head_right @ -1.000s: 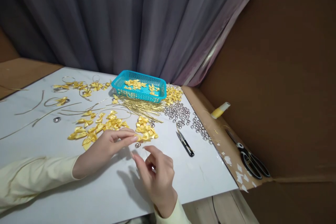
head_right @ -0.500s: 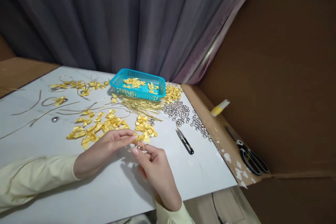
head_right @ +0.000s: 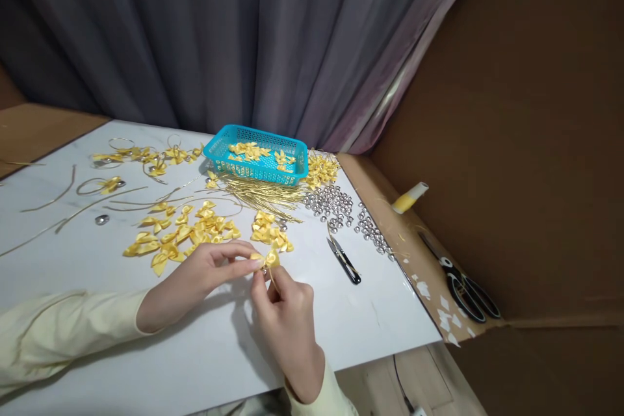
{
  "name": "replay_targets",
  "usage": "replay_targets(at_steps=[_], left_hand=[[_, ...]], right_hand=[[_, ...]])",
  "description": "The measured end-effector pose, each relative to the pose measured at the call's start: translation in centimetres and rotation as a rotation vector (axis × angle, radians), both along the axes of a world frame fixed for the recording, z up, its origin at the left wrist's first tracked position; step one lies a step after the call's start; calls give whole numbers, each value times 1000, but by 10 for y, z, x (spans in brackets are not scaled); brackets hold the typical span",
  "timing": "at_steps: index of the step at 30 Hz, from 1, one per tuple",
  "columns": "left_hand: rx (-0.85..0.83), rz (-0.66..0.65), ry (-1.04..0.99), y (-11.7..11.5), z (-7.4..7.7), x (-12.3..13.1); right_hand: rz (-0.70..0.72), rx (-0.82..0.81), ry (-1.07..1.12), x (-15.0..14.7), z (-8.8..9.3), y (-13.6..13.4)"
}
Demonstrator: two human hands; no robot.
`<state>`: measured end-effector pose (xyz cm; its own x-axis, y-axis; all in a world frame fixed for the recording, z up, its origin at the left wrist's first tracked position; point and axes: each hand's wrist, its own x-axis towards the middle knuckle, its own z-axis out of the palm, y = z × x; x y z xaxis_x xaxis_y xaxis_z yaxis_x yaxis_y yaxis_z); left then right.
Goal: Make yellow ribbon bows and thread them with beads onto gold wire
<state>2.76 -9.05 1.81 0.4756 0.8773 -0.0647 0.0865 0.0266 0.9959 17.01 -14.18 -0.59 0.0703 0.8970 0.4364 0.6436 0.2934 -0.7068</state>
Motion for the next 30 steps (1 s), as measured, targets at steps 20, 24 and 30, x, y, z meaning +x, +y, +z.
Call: replay_targets(at_steps=[20,24,30], left_hand=[[-165,2,-216,6,5,0],[-135,34,-188,7,8,-1],[28,67,-65,7,14,-1]], right_hand=[[195,-431,426,31,14,-5],[135,-425,383,40,12,-1],[145,-450,333,49,4,3]])
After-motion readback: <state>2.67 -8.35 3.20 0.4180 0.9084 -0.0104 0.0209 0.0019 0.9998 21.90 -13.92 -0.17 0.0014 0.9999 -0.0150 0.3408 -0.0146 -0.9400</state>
